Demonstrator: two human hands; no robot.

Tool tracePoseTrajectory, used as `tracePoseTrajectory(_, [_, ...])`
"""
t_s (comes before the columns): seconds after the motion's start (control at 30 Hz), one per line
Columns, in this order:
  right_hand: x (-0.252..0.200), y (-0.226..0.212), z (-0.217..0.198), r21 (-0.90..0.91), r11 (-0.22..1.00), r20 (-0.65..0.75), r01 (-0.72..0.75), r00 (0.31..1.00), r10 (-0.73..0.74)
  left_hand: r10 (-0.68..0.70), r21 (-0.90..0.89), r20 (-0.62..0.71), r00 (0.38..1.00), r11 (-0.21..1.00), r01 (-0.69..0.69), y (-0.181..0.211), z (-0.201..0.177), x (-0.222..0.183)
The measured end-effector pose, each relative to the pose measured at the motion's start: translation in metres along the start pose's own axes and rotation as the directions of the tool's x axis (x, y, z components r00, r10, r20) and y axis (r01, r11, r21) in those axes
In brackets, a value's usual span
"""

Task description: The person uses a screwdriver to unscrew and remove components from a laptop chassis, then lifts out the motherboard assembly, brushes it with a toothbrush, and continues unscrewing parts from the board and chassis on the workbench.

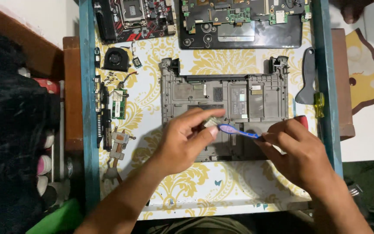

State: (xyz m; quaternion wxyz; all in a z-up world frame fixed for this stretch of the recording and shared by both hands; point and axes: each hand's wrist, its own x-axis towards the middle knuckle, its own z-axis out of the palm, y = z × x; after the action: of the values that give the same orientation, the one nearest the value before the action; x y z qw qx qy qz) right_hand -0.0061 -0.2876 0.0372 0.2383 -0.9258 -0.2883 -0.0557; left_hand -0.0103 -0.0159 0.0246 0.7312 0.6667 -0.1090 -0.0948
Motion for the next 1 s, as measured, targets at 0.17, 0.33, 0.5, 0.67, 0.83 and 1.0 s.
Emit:
tracePoseTrajectory(0.17, [0.005, -0.003, -0.001, 0.072, 0.997, 0.0, 0.033, 0.999, -0.033, 0.033, 0.116, 0.086, 0.996, 0.992, -0.043, 0.003, 0.01, -0.001])
tracePoseTrajectory(0.33, [-0.004, 0.033, -0.021, -0.109, 0.979, -0.024, -0.17, 0.985, 0.168, 0.002, 0.022, -0.021, 1.0, 1.0, -0.002, 0.005, -0.008, 0.0])
tracePoseTrajectory(0.5, [-0.019, 0.082, -0.01, -0.268, 0.897, -0.204, -0.35, 0.931, 0.302, 0.006, 0.045, -0.184, 0.983, 0.999, 0.003, 0.006, -0.024, 0.003])
tracePoseTrajectory(0.67, [-0.024, 0.1, 0.004, -0.324, 0.88, -0.212, -0.347, 0.933, 0.29, 0.04, 0.047, -0.16, 0.986, 0.998, -0.033, 0.004, -0.033, 0.002])
tracePoseTrajectory(0.83, [-0.027, 0.102, 0.009, -0.366, 0.869, -0.221, -0.332, 0.938, 0.265, 0.097, 0.179, -0.132, 0.986, 0.981, -0.073, 0.01, -0.036, 0.004])
tracePoseTrajectory(1.0, [-0.033, 0.111, 0.018, -0.569, 0.738, -0.22, -0.362, 0.932, 0.288, 0.125, 0.364, -0.124, 0.984, 0.929, -0.072, 0.023, -0.046, 0.001])
